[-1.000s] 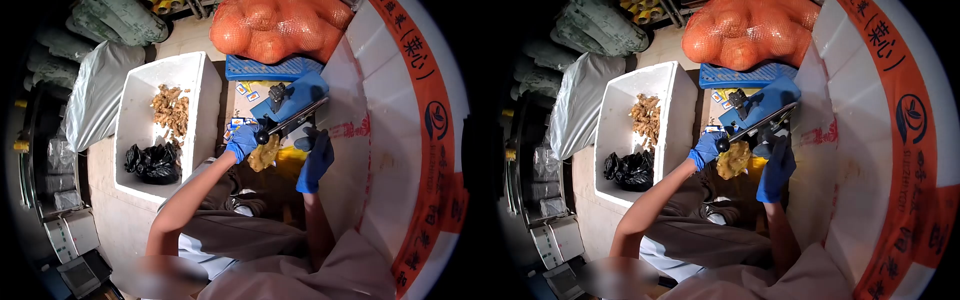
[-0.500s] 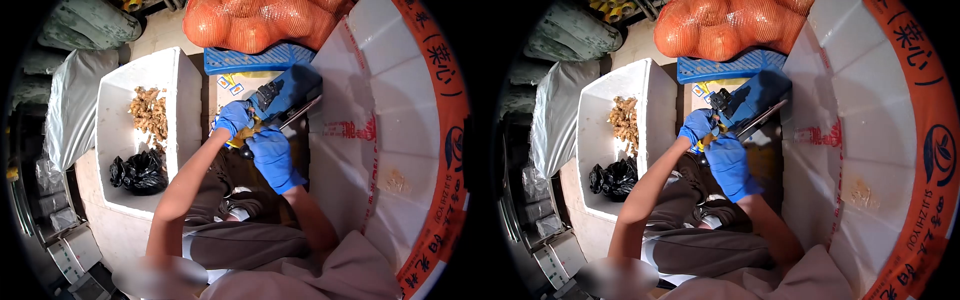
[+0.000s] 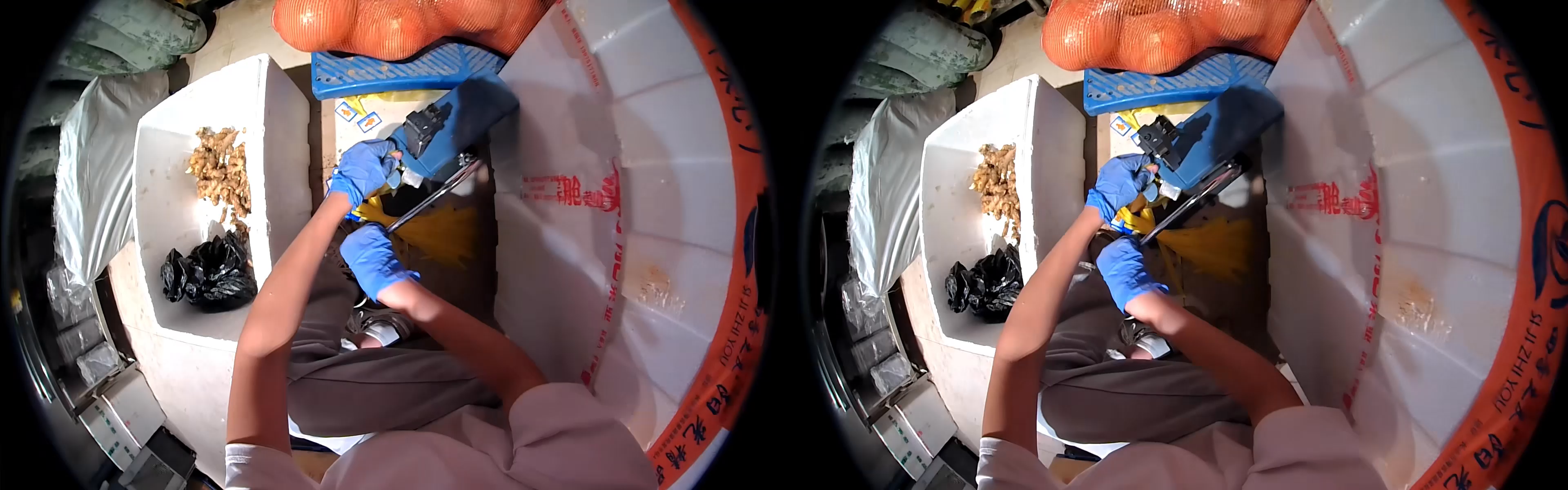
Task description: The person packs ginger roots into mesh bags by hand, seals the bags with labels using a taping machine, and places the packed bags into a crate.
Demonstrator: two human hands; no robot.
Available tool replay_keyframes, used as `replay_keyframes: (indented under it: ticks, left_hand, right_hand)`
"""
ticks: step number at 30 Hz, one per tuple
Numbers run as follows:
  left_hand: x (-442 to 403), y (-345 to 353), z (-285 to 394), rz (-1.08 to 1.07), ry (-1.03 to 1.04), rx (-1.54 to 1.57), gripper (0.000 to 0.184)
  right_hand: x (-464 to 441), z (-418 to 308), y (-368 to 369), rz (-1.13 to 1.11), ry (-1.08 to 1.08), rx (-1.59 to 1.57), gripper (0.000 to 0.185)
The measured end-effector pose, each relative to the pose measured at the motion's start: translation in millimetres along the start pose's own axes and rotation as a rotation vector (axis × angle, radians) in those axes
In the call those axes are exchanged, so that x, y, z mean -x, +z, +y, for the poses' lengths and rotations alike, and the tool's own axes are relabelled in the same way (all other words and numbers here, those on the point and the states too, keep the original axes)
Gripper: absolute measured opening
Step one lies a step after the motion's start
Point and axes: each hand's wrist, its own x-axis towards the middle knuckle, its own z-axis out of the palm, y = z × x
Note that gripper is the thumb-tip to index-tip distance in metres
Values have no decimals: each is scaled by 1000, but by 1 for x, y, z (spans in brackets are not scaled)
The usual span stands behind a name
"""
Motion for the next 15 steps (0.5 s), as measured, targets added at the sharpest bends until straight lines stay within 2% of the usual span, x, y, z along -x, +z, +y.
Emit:
replay_keyframes:
  ticks: [3, 4, 5, 7, 9, 11, 12, 15]
  left_hand:
    - [-1, -3, 0, -8, 1, 10, 18]
    - [-3, -7, 3, -52, -26, -16, 18]
    - [-2, -7, 4, -102, -55, -39, 18]
    - [-2, -2, -2, -53, -35, -2, 20]
    - [-2, -3, -5, -15, 64, 4, 20]
    - [-2, -6, -3, -43, 26, 27, 17]
    - [-3, -6, -4, -46, 40, 78, 13]
    - [-3, 5, -15, -8, 107, 144, 8]
  right_hand:
    - [-4, -10, 38, 23, -82, -38, 9]
    - [-10, -18, 73, 66, -100, -80, 9]
    - [-13, -22, 79, 59, -100, -79, 9]
    - [-16, -27, 70, 20, -96, 38, 9]
    - [-19, -36, 58, -79, -102, 79, 8]
    - [-26, -36, 68, -254, -74, -143, 14]
    - [-32, -46, 88, -343, -11, -80, 13]
    - [-41, -53, 130, -386, -51, -119, 12]
